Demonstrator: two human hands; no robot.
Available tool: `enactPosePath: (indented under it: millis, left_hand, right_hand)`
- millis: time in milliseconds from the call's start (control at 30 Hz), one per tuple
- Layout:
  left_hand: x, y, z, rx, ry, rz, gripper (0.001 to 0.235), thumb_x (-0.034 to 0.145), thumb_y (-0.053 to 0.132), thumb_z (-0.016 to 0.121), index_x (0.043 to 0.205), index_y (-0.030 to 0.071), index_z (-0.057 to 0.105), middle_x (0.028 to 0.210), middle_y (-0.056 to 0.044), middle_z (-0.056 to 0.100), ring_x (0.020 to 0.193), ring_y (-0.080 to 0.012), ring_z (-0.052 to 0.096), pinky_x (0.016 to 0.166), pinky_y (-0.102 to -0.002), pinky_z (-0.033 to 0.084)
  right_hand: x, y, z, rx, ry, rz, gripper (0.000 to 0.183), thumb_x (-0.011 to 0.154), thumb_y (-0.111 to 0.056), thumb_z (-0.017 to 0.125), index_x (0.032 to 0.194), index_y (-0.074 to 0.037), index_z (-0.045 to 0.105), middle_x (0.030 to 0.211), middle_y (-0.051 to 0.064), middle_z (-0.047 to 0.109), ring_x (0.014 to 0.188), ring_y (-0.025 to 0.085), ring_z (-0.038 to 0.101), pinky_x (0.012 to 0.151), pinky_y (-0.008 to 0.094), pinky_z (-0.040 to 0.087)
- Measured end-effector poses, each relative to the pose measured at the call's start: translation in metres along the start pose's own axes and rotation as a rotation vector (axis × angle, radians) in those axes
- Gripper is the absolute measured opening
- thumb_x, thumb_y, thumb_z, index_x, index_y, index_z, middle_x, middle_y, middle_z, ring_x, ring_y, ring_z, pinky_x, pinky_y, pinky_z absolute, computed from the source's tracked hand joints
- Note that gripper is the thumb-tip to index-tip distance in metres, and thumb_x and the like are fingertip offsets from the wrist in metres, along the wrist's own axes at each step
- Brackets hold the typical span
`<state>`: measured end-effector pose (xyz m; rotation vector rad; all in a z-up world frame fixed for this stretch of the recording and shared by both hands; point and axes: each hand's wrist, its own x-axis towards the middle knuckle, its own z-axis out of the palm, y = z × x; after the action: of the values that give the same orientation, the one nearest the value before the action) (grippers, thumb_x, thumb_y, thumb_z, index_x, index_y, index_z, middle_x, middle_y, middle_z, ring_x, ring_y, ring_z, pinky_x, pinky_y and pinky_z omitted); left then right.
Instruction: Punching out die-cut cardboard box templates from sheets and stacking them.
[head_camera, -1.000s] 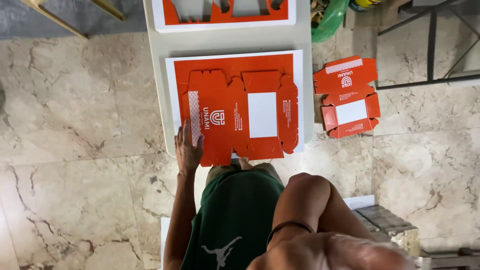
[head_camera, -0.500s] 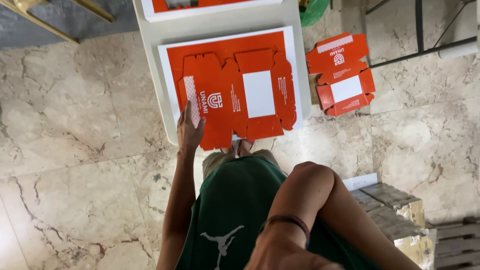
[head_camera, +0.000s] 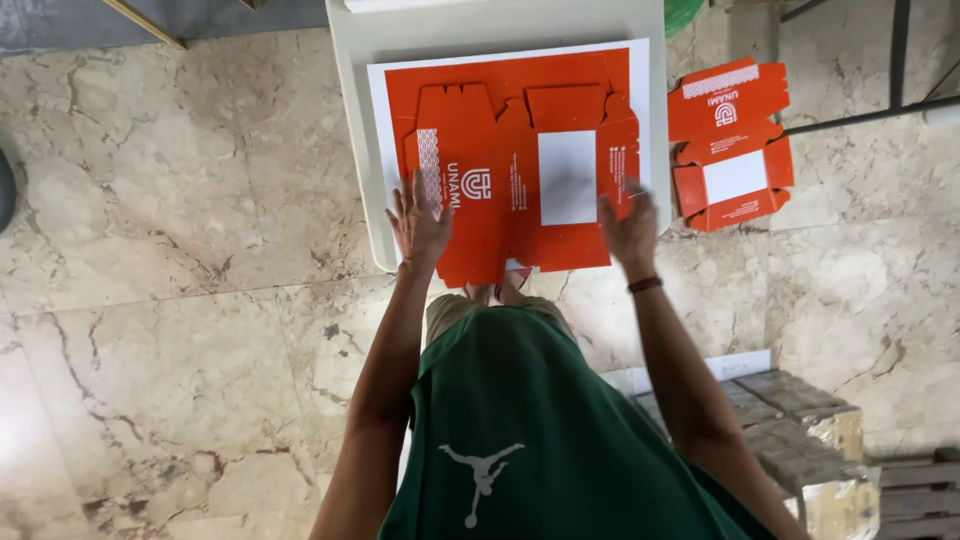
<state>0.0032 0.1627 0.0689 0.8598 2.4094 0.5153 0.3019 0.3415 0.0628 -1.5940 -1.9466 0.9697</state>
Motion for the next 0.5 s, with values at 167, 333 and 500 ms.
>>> enactPosePath:
  millis: [167,333,500]
  left_hand:
    - [0.014,-0.01,0.02,-0.229,-0.082,-0.123,0.107,0.086,0.056,0.077,0.167,0.019,0.018,0.168,-0.026,0.022,0.154,-0.0449,0.028,0.116,-0.072,0.028]
    - [0.033,-0.008,0.027,-0.377,-0.1,-0.265,0.108,0.084,0.061,0.08,0.165,0.021,0.021,0.153,-0.026,0.045,0.139,-0.047,0.048,0.11,-0.064,0.039]
    - [0.064,-0.057,0.044,-0.373,-0.12,-0.294,0.081,0.081,0.047,0.084,0.147,0.015,0.051,0.126,-0.023,0.068,0.118,-0.047,0.066,0.097,-0.061,0.05]
  right_hand:
    - [0.03,0.048,0.0,-0.31,0.084,0.009,0.073,0.091,-0.031,0.08,0.144,0.009,0.051,0.131,0.035,0.055,0.121,0.056,0.056,0.105,0.061,0.048]
    - [0.038,0.065,0.015,-0.344,0.069,0.167,0.076,0.087,-0.041,0.082,0.145,-0.001,0.054,0.127,0.027,0.061,0.115,0.051,0.061,0.098,0.06,0.051]
    - [0.05,0.101,-0.006,-0.238,0.078,0.262,0.07,0.082,-0.037,0.085,0.14,-0.005,0.06,0.101,0.014,0.075,0.1,0.035,0.073,0.079,0.047,0.06]
